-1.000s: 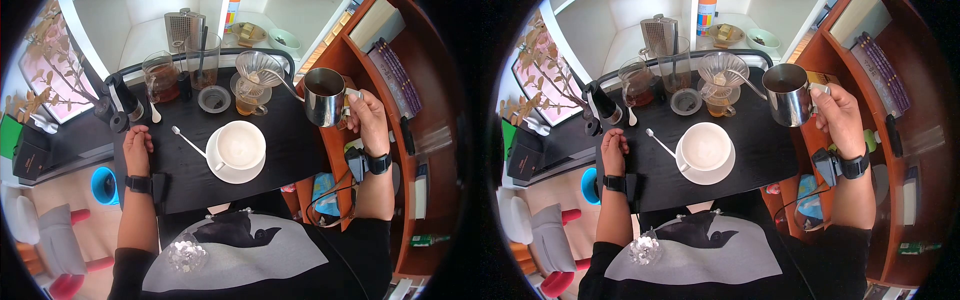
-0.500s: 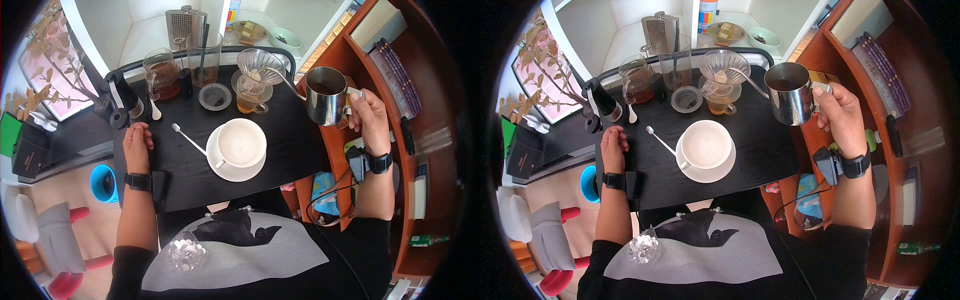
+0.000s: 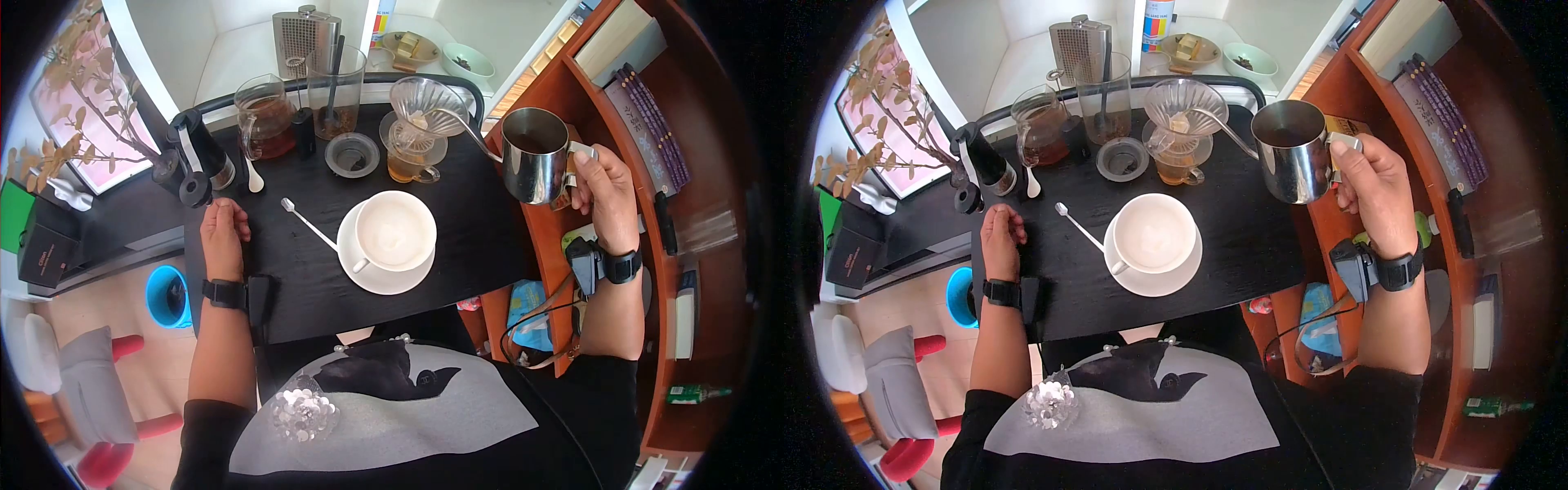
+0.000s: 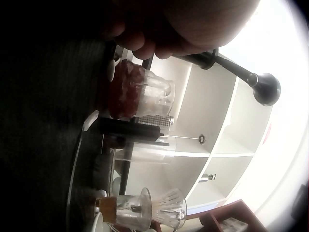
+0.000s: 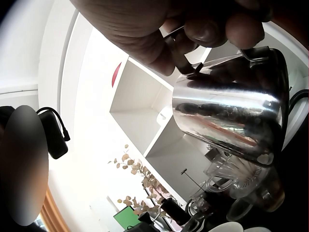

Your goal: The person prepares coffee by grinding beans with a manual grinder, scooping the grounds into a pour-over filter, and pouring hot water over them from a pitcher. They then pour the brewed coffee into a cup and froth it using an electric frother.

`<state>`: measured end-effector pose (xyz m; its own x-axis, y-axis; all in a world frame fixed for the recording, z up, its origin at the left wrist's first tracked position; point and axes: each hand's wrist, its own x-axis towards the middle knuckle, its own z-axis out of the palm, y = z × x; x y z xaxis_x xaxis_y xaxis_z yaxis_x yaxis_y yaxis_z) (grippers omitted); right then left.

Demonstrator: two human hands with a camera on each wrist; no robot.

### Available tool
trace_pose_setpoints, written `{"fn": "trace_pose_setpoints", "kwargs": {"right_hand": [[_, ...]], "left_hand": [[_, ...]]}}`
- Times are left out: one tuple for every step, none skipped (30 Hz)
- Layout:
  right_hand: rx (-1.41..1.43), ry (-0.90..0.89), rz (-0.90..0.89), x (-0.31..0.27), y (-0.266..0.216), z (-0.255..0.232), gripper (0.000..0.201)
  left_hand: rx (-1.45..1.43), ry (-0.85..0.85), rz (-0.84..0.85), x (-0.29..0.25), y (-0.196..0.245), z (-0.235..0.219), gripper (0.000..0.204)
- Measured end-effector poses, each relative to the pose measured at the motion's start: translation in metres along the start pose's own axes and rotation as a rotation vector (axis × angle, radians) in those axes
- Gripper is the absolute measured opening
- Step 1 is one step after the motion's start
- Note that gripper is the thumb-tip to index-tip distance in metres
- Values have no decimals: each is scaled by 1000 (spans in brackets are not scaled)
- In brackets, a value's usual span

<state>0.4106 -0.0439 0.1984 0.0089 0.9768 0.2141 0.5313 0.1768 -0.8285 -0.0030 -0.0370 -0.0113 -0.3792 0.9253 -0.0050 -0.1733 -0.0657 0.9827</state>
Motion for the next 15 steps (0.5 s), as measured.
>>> {"fn": "trace_pose_setpoints", "kwargs": {"right_hand": [[14,-5,3,0,0,0,28],[29,-9,6,0,0,0,28],[29,-10,7,0,0,0,28],[14,-3,9,0,-1,1,27],[-1,4,11,0,-2,1,27],[-1,4,11,0,-2,1,27],[-2,10,15,0,-2,2,27],[-3,15,19,0,-2,2,27],[-3,16,19,0,-2,1,27],[1,11,19,0,-1,1,27],[6,6,19,0,0,0,27],[6,6,19,0,0,0,27],[9,5,20,0,0,0,28],[11,4,21,0,0,0,28],[11,4,21,0,0,0,28]], "left_hand": [[4,-5,4,0,0,0,22],[9,-11,7,0,0,-1,23],[9,-10,6,0,-1,-1,23],[16,-11,9,0,0,-1,24],[23,-12,11,0,0,-1,25],[23,-12,11,0,-1,-1,25],[38,-22,16,1,-2,-2,26],[54,-31,22,1,-2,-3,28],[53,-32,22,1,-2,-2,28],[64,-30,26,1,-1,-2,29],[75,-27,30,0,0,-1,30],[75,-26,29,0,1,-1,30],[80,-25,26,0,1,-1,31],[85,-25,23,-1,2,-1,32],[85,-25,23,-1,1,-1,32]]}}
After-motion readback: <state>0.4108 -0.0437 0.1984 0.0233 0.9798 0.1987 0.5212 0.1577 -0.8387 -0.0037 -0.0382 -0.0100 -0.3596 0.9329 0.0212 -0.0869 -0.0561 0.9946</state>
